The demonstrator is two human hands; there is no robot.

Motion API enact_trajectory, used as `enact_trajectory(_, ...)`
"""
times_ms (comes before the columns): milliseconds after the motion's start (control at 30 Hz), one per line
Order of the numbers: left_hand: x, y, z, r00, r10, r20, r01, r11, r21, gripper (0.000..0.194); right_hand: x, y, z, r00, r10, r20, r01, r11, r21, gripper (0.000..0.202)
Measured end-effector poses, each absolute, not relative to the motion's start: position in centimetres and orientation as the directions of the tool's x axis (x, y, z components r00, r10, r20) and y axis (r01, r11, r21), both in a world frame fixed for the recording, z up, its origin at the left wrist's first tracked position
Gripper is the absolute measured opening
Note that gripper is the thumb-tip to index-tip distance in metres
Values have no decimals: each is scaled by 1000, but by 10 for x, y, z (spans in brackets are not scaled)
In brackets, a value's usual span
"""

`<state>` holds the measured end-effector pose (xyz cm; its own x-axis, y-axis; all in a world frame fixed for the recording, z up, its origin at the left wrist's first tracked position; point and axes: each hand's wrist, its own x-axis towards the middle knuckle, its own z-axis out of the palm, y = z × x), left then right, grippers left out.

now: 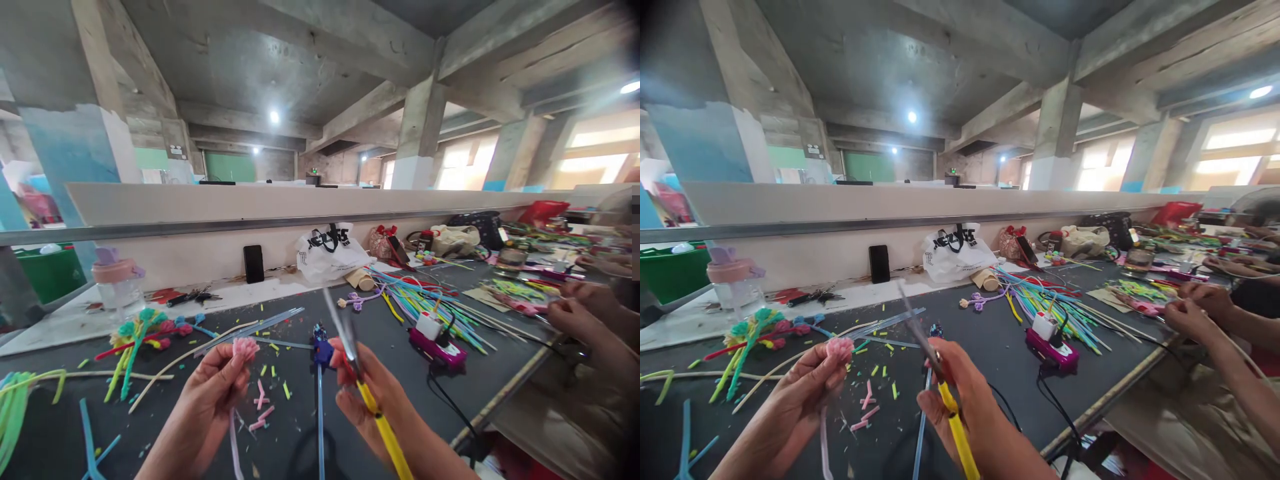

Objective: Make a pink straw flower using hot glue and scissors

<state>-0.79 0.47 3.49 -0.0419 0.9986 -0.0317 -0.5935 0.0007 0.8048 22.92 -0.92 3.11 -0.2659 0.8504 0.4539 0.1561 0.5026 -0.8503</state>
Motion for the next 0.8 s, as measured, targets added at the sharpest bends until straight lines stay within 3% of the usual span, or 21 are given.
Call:
enact_trajectory(67,-7,2,37,-30,998,-47,-617,18,787,28,231,-9,34,-230,820,524,390,571,-722,46)
enact_trajectory(167,-4,-1,39,27,999,-40,-639,48,768,25,226,-13,34,-255,855,451,539,513,-668,52)
enact_trajectory(367,2,-3,35,38,999,-32,-632,49,773,30,209,-22,31,-330,901,283,649,434,-625,59)
enact_trajectory(567,7,-3,35,-51,996,-68,-668,17,744,35,207,-21,26,-328,896,299,661,444,-605,60)
enact_trajectory(800,7,-6,28,41,999,8,-674,21,738,30,204,-21,23,-347,887,305,665,461,-587,61)
